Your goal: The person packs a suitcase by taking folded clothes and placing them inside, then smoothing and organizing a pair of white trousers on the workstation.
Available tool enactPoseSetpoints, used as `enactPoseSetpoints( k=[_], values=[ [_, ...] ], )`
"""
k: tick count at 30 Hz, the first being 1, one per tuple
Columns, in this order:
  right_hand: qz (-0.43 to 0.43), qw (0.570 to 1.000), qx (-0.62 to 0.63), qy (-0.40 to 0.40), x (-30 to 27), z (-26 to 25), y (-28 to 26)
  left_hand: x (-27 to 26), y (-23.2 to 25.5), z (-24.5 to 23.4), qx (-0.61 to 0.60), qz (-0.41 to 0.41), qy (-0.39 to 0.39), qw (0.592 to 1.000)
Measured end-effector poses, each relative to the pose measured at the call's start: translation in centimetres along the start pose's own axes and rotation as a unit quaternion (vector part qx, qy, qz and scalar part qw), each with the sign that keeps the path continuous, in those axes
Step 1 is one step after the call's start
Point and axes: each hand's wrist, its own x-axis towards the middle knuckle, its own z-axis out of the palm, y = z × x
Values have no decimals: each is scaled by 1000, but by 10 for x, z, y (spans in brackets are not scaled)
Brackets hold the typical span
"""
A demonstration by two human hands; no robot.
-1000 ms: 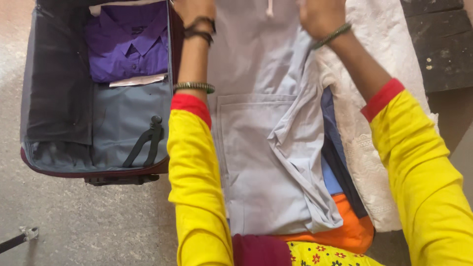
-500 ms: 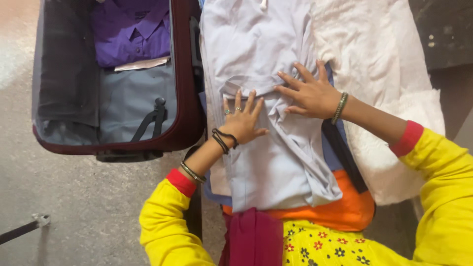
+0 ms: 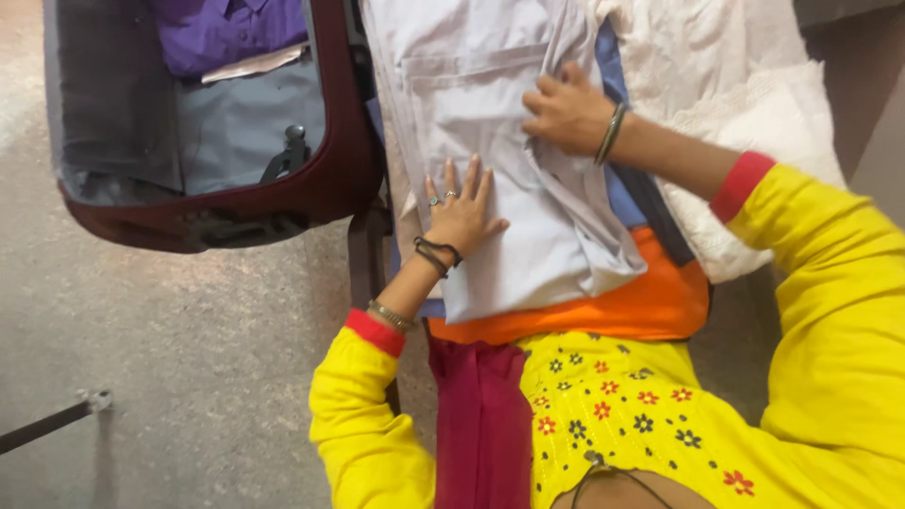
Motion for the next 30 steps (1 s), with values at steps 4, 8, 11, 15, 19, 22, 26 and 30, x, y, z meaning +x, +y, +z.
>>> enactPoseSetpoints(
  k=[4, 8, 11, 15, 19, 22, 26, 30],
  values=[
    [13, 999, -30, -11, -30, -26, 16, 12, -11, 42, 38, 20, 60, 997],
    [74, 991, -113, -18, -86, -33, 43, 22, -16, 58, 69, 17, 51, 996],
    [148, 979, -129, -48, -148, -27, 65, 26, -17, 60, 70, 27, 56, 996],
    [224, 955, -159, -111, -195, -24, 67, 18, -11, 45, 67, 24, 58, 996],
    [256, 964, -75, -15, -182, -21, 42, 12, 1, 11, 56, 10, 51, 997],
    [184, 979, -11, 82, -151, -21, 10, 14, -2, -4, -27, -12, 87, 996],
    [84, 994, 72, 0, -125, -20, -31, 17, -22, -13, -15, -30, 311, 950],
    [76, 979, 104, -161, -125, 10, -16, 16, -38, -24, -31, -100, 321, 941]
  ],
)
